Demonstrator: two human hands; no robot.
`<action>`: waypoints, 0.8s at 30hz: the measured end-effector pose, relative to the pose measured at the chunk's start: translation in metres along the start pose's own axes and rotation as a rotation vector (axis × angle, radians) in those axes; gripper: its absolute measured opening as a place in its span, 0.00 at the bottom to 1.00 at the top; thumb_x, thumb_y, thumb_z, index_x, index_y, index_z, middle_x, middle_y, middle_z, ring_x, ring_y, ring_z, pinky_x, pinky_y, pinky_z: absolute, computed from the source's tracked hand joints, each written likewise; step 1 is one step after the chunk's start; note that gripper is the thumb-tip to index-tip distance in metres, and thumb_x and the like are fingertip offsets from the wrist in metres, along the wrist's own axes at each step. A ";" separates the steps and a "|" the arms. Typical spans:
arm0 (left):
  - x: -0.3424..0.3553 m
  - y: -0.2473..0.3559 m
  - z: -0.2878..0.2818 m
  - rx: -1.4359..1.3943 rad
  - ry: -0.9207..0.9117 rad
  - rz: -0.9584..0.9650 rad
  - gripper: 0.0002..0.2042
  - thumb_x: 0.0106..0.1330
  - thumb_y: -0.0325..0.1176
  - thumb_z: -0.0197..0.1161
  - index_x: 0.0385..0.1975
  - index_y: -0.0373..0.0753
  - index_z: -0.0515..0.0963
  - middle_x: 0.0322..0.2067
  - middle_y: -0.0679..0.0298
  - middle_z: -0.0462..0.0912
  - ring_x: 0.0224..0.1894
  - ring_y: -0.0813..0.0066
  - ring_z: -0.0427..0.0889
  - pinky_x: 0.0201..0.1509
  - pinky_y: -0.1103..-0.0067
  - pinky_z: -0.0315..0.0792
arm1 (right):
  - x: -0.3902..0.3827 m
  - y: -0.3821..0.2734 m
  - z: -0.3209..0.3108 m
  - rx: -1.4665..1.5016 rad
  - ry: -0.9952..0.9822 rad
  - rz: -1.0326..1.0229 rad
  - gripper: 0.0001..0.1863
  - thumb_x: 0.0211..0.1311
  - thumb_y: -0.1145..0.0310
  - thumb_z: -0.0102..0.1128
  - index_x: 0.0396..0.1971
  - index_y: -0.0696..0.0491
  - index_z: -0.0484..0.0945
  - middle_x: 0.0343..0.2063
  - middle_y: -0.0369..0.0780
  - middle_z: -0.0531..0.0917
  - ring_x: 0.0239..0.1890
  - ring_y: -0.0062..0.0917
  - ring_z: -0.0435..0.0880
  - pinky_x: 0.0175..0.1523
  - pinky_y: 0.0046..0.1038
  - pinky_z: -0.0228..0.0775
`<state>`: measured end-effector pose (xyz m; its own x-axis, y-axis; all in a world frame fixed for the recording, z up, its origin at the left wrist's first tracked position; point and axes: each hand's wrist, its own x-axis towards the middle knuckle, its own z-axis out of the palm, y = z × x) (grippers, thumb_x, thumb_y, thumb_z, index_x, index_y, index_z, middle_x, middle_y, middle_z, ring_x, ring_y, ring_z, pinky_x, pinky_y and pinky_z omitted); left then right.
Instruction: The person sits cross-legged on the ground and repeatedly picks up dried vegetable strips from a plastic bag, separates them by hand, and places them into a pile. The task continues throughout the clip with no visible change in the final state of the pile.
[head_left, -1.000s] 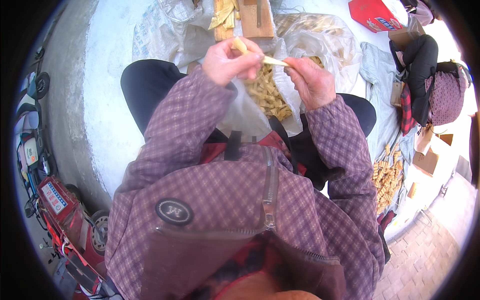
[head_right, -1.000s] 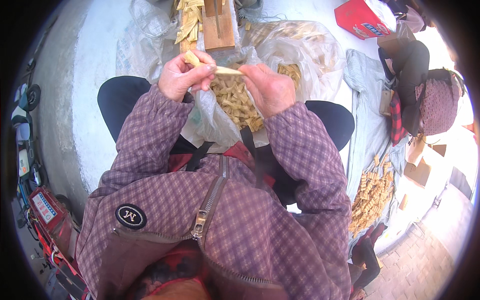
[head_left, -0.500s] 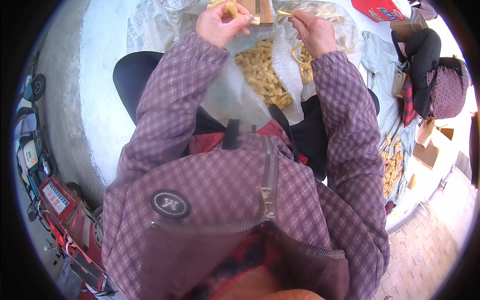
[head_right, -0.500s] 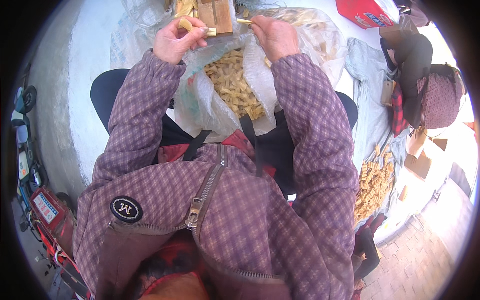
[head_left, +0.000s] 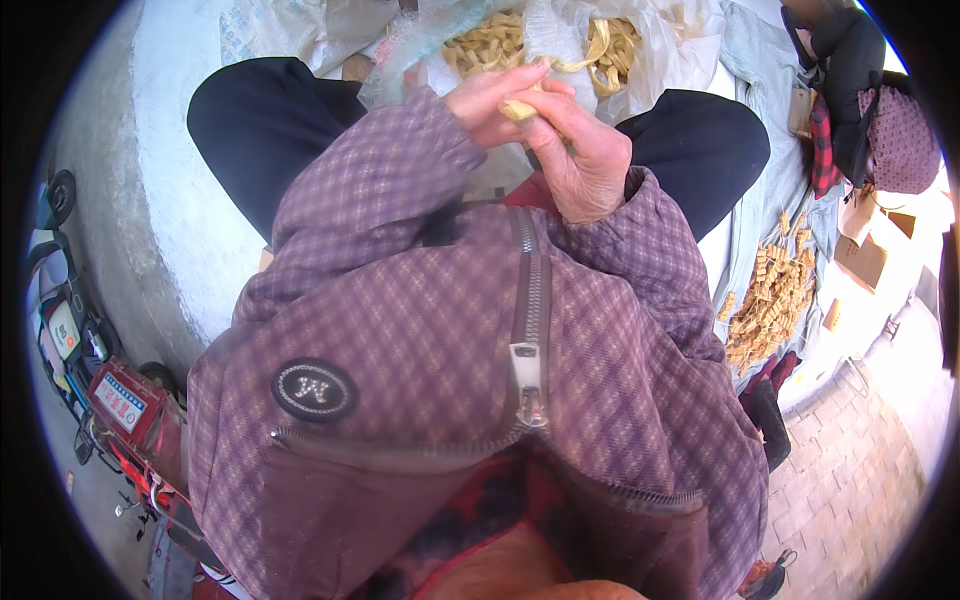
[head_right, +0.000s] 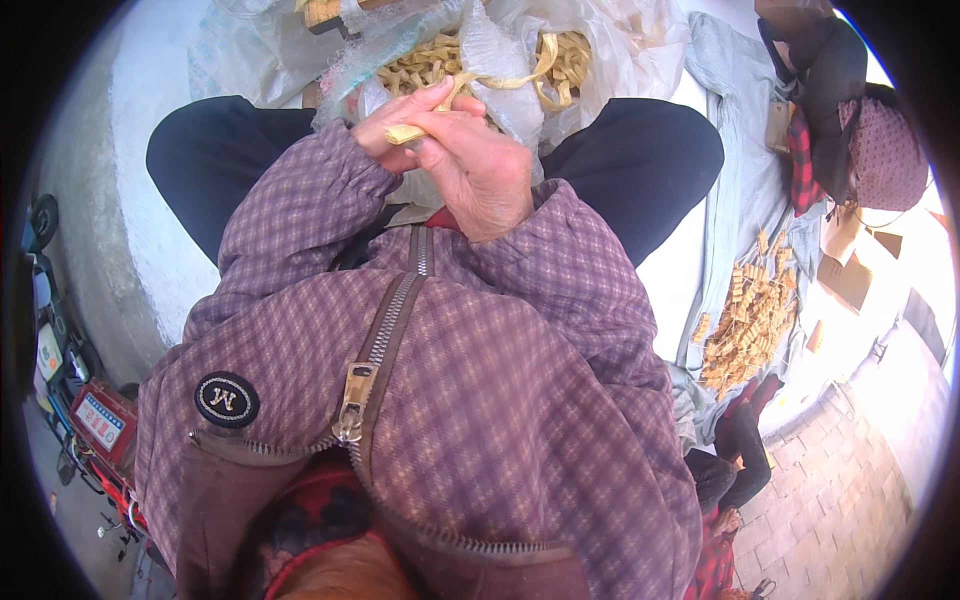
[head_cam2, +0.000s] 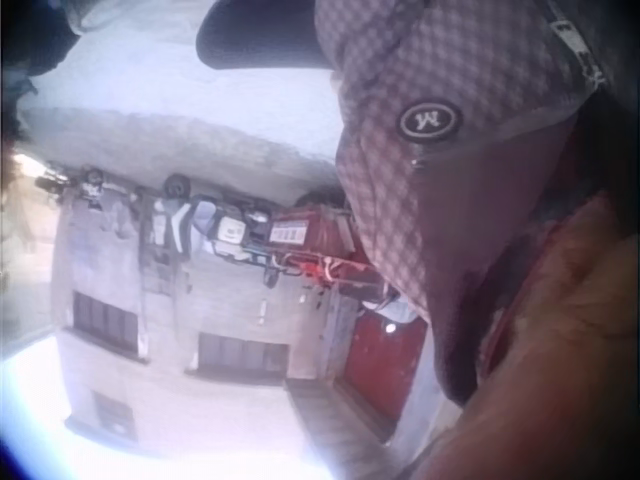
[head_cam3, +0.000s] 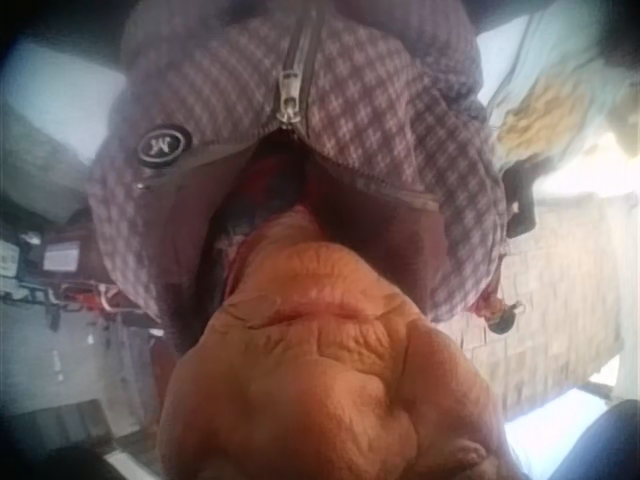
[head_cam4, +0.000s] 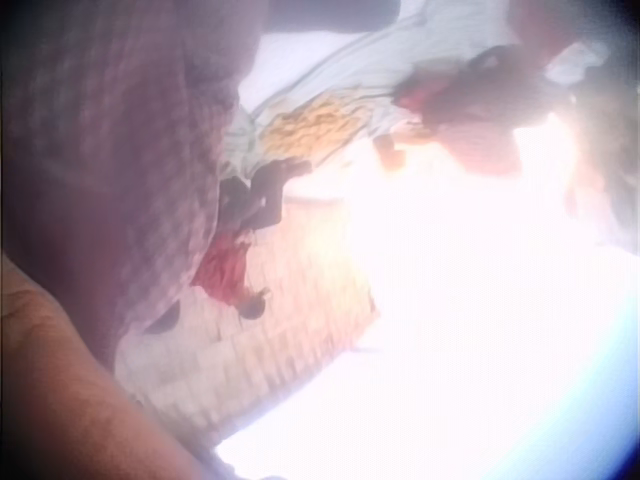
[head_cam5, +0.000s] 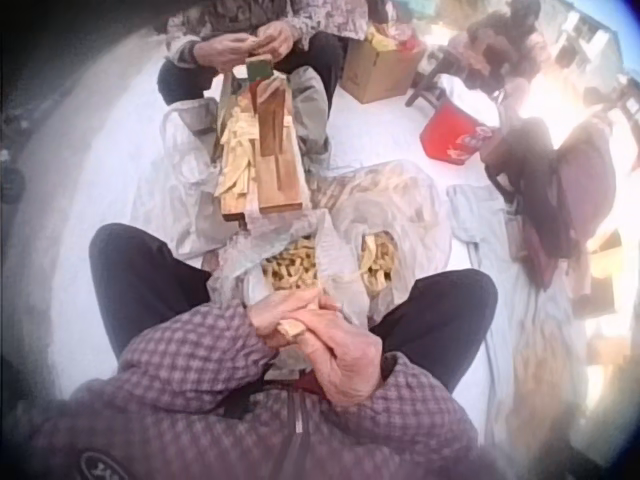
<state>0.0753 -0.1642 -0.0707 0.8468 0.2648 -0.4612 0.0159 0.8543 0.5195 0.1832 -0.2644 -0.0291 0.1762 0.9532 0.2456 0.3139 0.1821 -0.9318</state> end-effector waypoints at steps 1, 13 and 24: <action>0.001 -0.002 0.000 0.034 0.012 0.021 0.19 0.65 0.45 0.50 0.44 0.34 0.72 0.33 0.65 0.76 0.33 0.81 0.75 0.33 0.86 0.70 | -0.004 0.001 -0.001 -0.003 0.009 -0.012 0.10 0.60 0.75 0.52 0.40 0.60 0.75 0.30 0.39 0.80 0.32 0.20 0.80 0.39 0.18 0.70; -0.003 0.004 0.016 0.942 0.180 0.167 0.06 0.59 0.25 0.49 0.33 0.34 0.73 0.24 0.64 0.76 0.23 0.80 0.76 0.28 0.83 0.71 | 0.003 0.030 -0.003 -0.175 0.146 0.323 0.06 0.58 0.73 0.51 0.29 0.60 0.74 0.17 0.41 0.76 0.19 0.21 0.79 0.24 0.22 0.69; -0.003 0.000 0.006 1.384 0.231 0.994 0.19 0.50 0.12 0.51 0.43 0.37 0.71 0.40 0.59 0.73 0.41 0.71 0.75 0.43 0.79 0.69 | 0.008 0.032 -0.009 0.133 0.107 0.582 0.12 0.61 0.68 0.46 0.27 0.60 0.74 0.16 0.39 0.79 0.12 0.16 0.75 0.17 0.19 0.64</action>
<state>0.0759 -0.1680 -0.0651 0.7285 0.5728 0.3757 0.0898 -0.6237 0.7765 0.2024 -0.2533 -0.0544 0.3788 0.8772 -0.2952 0.0196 -0.3264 -0.9450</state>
